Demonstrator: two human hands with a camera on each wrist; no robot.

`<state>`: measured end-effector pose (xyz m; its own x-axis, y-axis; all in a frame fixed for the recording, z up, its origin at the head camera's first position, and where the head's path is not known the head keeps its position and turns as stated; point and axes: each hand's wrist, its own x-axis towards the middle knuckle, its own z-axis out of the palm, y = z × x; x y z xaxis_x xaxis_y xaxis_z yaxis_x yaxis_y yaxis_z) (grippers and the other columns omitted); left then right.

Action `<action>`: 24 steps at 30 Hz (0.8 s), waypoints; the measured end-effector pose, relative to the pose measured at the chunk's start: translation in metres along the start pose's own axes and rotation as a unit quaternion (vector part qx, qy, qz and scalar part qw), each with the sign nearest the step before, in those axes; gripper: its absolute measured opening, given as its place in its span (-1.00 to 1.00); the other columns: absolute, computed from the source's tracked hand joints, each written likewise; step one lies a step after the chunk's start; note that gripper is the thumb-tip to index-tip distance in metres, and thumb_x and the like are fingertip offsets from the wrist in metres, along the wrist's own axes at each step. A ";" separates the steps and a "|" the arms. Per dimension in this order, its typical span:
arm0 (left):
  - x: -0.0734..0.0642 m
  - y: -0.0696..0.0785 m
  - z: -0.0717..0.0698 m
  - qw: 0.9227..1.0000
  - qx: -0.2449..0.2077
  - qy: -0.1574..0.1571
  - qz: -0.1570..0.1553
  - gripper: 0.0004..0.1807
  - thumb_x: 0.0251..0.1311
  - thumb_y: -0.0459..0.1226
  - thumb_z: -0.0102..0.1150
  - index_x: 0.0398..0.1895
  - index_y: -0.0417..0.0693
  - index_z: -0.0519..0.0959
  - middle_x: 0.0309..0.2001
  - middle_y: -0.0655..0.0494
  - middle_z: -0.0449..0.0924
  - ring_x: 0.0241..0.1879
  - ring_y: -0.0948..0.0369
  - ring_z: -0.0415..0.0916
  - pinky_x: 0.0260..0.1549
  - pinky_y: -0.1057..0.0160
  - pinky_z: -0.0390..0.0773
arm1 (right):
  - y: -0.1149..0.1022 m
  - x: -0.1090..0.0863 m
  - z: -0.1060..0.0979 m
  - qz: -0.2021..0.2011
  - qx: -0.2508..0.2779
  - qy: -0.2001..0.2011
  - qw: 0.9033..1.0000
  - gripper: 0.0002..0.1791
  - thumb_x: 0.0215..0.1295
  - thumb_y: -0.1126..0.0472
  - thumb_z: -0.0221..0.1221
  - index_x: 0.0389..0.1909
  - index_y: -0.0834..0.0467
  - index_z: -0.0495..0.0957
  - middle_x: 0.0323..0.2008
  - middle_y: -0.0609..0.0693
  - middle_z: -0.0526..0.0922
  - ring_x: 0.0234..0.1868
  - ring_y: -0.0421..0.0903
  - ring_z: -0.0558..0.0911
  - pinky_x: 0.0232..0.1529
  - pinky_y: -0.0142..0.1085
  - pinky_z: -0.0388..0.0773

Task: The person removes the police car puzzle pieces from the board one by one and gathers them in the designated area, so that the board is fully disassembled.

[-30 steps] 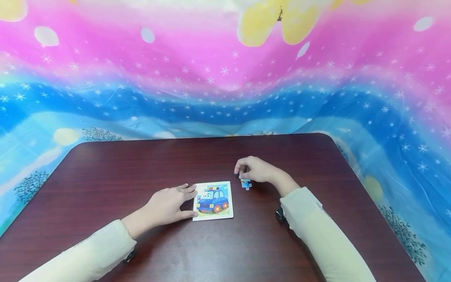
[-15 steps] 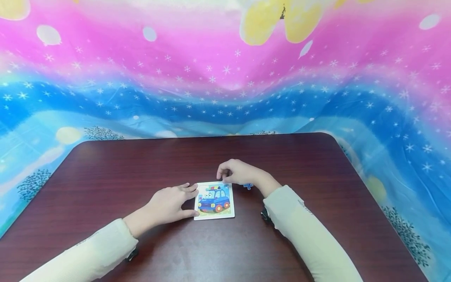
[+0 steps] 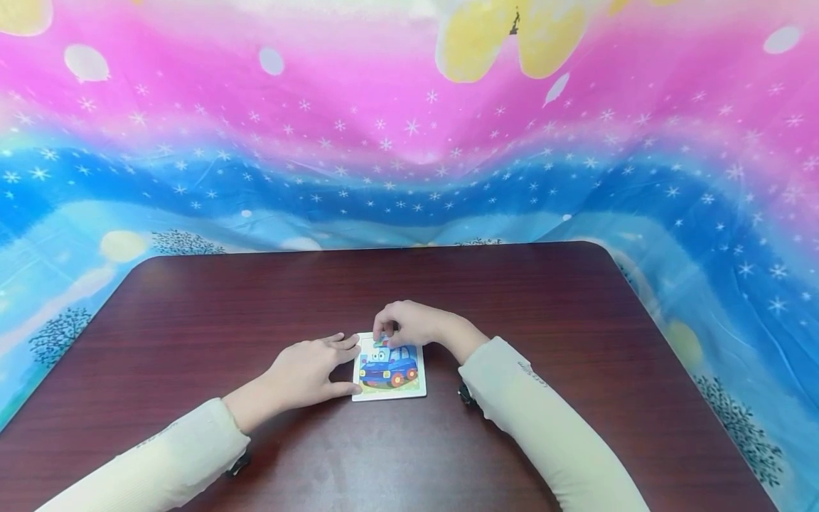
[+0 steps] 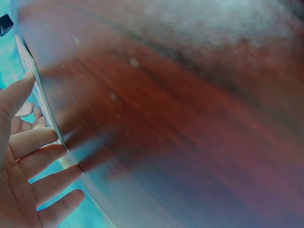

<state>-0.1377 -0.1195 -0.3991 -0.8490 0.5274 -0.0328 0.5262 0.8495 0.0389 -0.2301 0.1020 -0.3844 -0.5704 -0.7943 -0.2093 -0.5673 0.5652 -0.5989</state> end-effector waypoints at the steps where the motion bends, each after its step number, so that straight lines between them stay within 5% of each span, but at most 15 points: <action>1: 0.000 0.000 0.000 1.000 0.000 0.000 0.000 -0.33 0.08 0.27 0.28 0.15 0.10 0.62 0.28 0.11 0.56 0.29 0.09 0.52 -0.14 0.00 0.68 | -0.001 0.001 0.001 0.005 -0.003 -0.004 1.000 -0.80 0.29 0.36 0.24 -0.13 0.06 0.66 -0.20 -0.02 0.55 -0.28 -0.17 0.47 -0.18 -0.36 0.48; 24: -0.001 -0.001 0.001 1.000 0.006 0.001 -0.002 -0.28 0.07 0.29 0.28 0.21 0.10 0.61 0.29 0.12 0.56 0.29 0.11 0.51 -0.18 0.03 0.70 | -0.007 0.006 0.007 0.035 -0.045 -0.034 0.998 -0.66 0.22 0.38 0.31 -0.05 -0.05 0.60 -0.12 -0.07 0.49 -0.07 -0.13 0.49 0.00 -0.24 0.50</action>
<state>-0.1377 -0.1205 -0.3997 -0.8514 0.5236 -0.0318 0.5230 0.8520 0.0263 -0.2257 0.0919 -0.3869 -0.5708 -0.7635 -0.3022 -0.5804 0.6355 -0.5093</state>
